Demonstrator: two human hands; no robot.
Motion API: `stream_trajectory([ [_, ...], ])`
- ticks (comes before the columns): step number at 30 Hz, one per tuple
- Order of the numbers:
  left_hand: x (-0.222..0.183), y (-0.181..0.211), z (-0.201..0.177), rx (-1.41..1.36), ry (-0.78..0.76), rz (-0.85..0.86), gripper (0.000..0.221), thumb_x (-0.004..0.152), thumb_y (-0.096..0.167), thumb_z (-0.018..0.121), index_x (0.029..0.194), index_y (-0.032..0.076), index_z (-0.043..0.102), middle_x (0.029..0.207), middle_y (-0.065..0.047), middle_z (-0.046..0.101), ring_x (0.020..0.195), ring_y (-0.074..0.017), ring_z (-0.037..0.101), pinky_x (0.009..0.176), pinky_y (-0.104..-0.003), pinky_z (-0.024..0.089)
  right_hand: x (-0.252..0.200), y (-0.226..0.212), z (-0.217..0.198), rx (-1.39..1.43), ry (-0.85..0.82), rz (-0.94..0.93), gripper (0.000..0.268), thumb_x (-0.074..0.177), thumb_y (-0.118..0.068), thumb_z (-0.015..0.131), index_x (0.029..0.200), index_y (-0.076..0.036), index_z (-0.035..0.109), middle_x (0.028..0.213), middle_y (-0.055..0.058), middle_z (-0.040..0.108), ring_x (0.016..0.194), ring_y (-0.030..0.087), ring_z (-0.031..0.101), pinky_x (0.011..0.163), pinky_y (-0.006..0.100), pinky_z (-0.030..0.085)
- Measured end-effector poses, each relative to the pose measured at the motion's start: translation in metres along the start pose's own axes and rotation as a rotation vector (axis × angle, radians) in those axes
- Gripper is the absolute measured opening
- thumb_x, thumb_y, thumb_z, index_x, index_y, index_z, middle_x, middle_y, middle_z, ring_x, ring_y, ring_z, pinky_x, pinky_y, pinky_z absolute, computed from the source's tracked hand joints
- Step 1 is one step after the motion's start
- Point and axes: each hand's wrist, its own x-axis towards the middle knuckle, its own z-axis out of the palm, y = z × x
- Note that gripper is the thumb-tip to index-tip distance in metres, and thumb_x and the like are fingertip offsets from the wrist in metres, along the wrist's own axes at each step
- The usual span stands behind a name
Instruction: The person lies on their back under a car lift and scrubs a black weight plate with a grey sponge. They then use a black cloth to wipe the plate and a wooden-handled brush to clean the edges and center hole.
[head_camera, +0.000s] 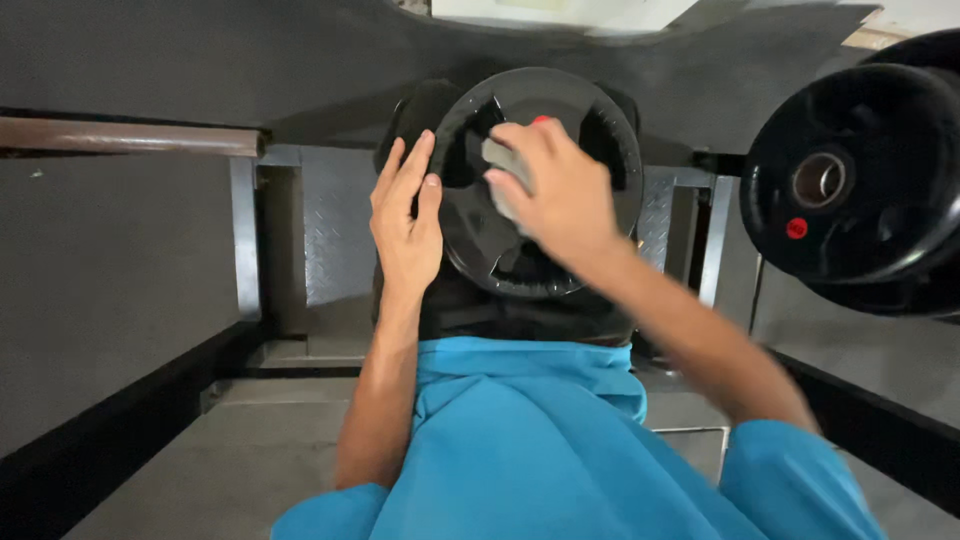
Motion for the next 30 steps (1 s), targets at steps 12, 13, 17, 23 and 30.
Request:
stream_trajectory([
  [12,0.001,0.013,0.0,0.057,0.017,-0.078,0.037,0.109,0.018,0.051,0.144,0.019,0.062,0.146,-0.003,0.064,0.148,-0.0323,0.045,0.125,-0.048,0.029,-0.022,-0.031,-0.013,0.226,0.036,-0.125,0.024,0.098,-0.032,0.072,0.118,-0.019,0.07,0.109,0.004,0.069,0.105,0.027,0.071,0.078,0.04,0.061],
  [13,0.001,0.014,0.0,0.032,0.021,-0.091,0.038,0.109,0.018,0.051,0.145,0.023,0.062,0.148,-0.005,0.062,0.149,-0.0324,0.043,0.124,-0.048,0.031,-0.013,-0.029,-0.019,0.318,0.108,-0.024,0.028,0.098,-0.032,0.074,0.12,-0.015,0.067,0.114,0.004,0.067,0.108,0.025,0.071,0.084,0.037,0.06],
  [17,0.001,0.016,-0.001,-0.025,0.05,-0.06,0.04,0.105,0.014,0.053,0.142,0.021,0.064,0.143,-0.01,0.064,0.146,-0.0321,0.048,0.118,-0.043,0.043,-0.022,-0.056,0.002,0.219,0.207,-0.123,0.026,0.1,-0.036,0.067,0.116,-0.015,0.072,0.117,0.01,0.07,0.107,0.03,0.071,0.09,0.041,0.058],
  [23,0.005,0.002,0.003,-0.059,0.083,-0.039,0.041,0.105,0.001,0.043,0.138,0.011,0.065,0.136,-0.018,0.068,0.142,-0.0382,0.048,0.118,-0.053,0.037,-0.004,-0.037,0.025,0.011,0.104,-0.191,0.044,0.107,-0.031,0.052,0.144,-0.007,0.055,0.137,0.016,0.057,0.133,0.034,0.052,0.106,0.056,0.041],
  [30,-0.003,0.004,0.006,0.04,0.083,-0.061,0.033,0.109,0.013,0.051,0.138,0.008,0.065,0.149,-0.019,0.056,0.14,-0.0437,0.049,0.114,-0.058,0.04,0.06,-0.023,0.04,-0.135,0.152,-0.094,0.047,0.104,-0.025,0.056,0.148,-0.012,0.05,0.12,0.01,0.061,0.106,0.029,0.061,0.079,0.045,0.05],
])
